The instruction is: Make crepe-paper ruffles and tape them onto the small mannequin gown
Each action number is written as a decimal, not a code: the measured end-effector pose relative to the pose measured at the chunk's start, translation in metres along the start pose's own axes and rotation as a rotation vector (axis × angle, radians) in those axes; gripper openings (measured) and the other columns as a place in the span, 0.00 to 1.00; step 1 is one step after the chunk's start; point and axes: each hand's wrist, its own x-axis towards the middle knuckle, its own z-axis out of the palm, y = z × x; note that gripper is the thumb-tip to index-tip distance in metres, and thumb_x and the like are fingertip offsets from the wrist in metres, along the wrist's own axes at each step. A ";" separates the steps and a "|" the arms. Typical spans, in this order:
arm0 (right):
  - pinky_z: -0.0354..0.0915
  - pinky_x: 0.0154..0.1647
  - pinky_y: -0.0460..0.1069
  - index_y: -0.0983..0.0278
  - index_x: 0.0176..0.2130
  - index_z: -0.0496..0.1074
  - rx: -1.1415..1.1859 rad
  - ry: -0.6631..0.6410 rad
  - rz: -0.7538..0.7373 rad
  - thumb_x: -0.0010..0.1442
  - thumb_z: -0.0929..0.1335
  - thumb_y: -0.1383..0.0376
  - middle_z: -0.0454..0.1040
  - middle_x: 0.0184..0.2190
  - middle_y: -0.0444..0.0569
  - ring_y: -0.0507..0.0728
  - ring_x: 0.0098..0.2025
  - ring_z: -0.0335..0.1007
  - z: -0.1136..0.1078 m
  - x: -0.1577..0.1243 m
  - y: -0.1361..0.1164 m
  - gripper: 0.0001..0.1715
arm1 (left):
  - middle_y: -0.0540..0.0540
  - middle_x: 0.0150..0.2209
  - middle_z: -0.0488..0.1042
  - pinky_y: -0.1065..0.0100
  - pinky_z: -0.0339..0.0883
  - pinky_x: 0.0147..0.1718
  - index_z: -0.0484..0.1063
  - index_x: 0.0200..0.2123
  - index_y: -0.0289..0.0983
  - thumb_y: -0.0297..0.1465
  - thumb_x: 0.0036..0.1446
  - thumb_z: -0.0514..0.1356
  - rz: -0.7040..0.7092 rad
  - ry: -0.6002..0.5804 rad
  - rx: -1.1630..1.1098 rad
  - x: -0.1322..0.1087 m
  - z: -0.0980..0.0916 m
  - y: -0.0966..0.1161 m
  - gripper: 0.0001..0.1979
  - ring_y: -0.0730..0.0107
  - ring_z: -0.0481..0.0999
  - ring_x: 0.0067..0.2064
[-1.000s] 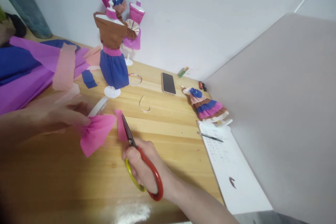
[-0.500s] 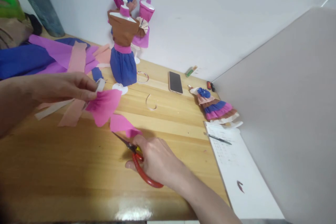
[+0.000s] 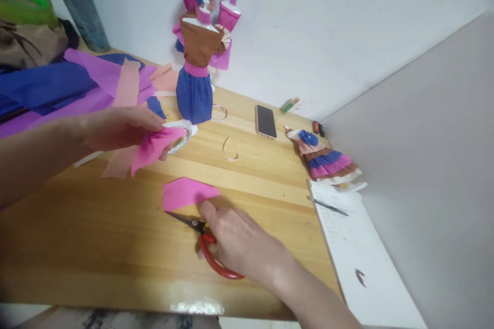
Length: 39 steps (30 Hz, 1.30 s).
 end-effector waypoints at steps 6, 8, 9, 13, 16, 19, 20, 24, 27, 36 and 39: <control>0.64 0.35 0.47 0.65 0.50 0.65 -0.006 -0.018 -0.093 0.55 0.66 0.75 0.77 0.41 0.53 0.55 0.36 0.73 0.001 -0.002 0.001 0.22 | 0.50 0.17 0.59 0.74 0.52 0.18 0.65 0.14 0.34 0.31 0.44 0.68 -0.019 0.080 -0.033 0.000 0.004 -0.002 0.16 0.77 0.60 0.22; 0.64 0.36 0.48 0.65 0.53 0.64 -0.063 -0.006 -0.113 0.55 0.66 0.75 0.76 0.45 0.55 0.56 0.38 0.73 -0.001 -0.006 0.000 0.25 | 0.50 0.18 0.60 0.74 0.51 0.18 0.66 0.15 0.34 0.30 0.47 0.67 -0.018 0.086 -0.041 -0.001 0.006 -0.001 0.15 0.77 0.60 0.22; 0.64 0.36 0.49 0.65 0.55 0.63 -0.098 -0.004 -0.120 0.55 0.66 0.75 0.75 0.46 0.56 0.57 0.39 0.73 -0.003 -0.008 -0.001 0.27 | 0.50 0.18 0.61 0.75 0.51 0.18 0.67 0.15 0.34 0.30 0.48 0.67 -0.019 0.066 -0.040 -0.002 0.007 -0.001 0.15 0.77 0.60 0.22; 0.59 0.30 0.49 0.65 0.56 0.64 -0.253 0.021 -0.145 0.60 0.67 0.72 0.76 0.41 0.52 0.56 0.34 0.72 -0.004 -0.016 -0.003 0.25 | 0.50 0.19 0.66 0.74 0.58 0.21 0.72 0.18 0.34 0.37 0.49 0.70 -0.047 -0.068 0.009 -0.004 0.010 0.000 0.16 0.77 0.62 0.23; 0.50 0.24 0.49 0.66 0.43 0.71 -0.456 0.113 -0.194 0.65 0.65 0.70 0.75 0.31 0.48 0.54 0.26 0.68 0.000 -0.015 -0.002 0.06 | 0.50 0.19 0.68 0.73 0.61 0.23 0.73 0.18 0.34 0.42 0.47 0.71 -0.046 -0.127 -0.011 -0.004 0.010 -0.003 0.19 0.76 0.63 0.22; 0.45 0.23 0.50 0.66 0.34 0.72 -0.602 0.209 -0.239 0.64 0.67 0.71 0.75 0.28 0.48 0.54 0.25 0.67 0.004 -0.011 0.002 0.04 | 0.48 0.20 0.71 0.73 0.61 0.22 0.75 0.20 0.34 0.44 0.48 0.71 -0.045 -0.155 -0.063 -0.004 0.010 -0.005 0.19 0.75 0.63 0.22; 0.45 0.22 0.50 0.66 0.33 0.72 -0.612 0.242 -0.238 0.63 0.68 0.71 0.74 0.27 0.48 0.54 0.24 0.67 0.005 -0.009 0.004 0.05 | 0.47 0.21 0.72 0.72 0.61 0.23 0.76 0.21 0.34 0.44 0.49 0.70 -0.054 -0.150 -0.080 -0.005 0.010 -0.005 0.18 0.74 0.65 0.23; 0.55 0.26 0.48 0.66 0.37 0.73 -0.503 0.422 -0.226 0.65 0.67 0.68 0.77 0.31 0.48 0.54 0.29 0.72 0.001 0.000 0.014 0.04 | 0.47 0.29 0.78 0.72 0.66 0.30 0.78 0.27 0.35 0.43 0.52 0.67 -0.088 -0.074 -0.118 -0.005 0.010 -0.009 0.16 0.70 0.73 0.30; 0.62 0.33 0.48 0.65 0.43 0.73 -0.416 0.493 -0.203 0.66 0.66 0.69 0.78 0.37 0.51 0.55 0.35 0.74 -0.005 0.013 0.018 0.07 | 0.49 0.27 0.76 0.73 0.65 0.29 0.76 0.26 0.35 0.46 0.52 0.66 -0.079 -0.079 -0.127 -0.003 0.011 -0.013 0.18 0.70 0.71 0.29; 0.69 0.41 0.52 0.64 0.62 0.65 -0.256 0.310 0.053 0.63 0.69 0.66 0.76 0.50 0.58 0.63 0.46 0.77 -0.008 0.014 0.006 0.29 | 0.49 0.21 0.67 0.71 0.63 0.28 0.67 0.18 0.35 0.36 0.49 0.62 -0.088 -0.174 -0.130 0.001 0.019 -0.011 0.14 0.72 0.64 0.26; 0.69 0.43 0.53 0.64 0.54 0.72 -0.231 0.293 -0.041 0.60 0.70 0.68 0.77 0.49 0.57 0.62 0.46 0.76 -0.003 0.002 0.010 0.21 | 0.48 0.23 0.65 0.71 0.61 0.27 0.67 0.19 0.34 0.35 0.49 0.63 -0.096 -0.135 -0.100 0.002 0.019 -0.012 0.13 0.72 0.64 0.27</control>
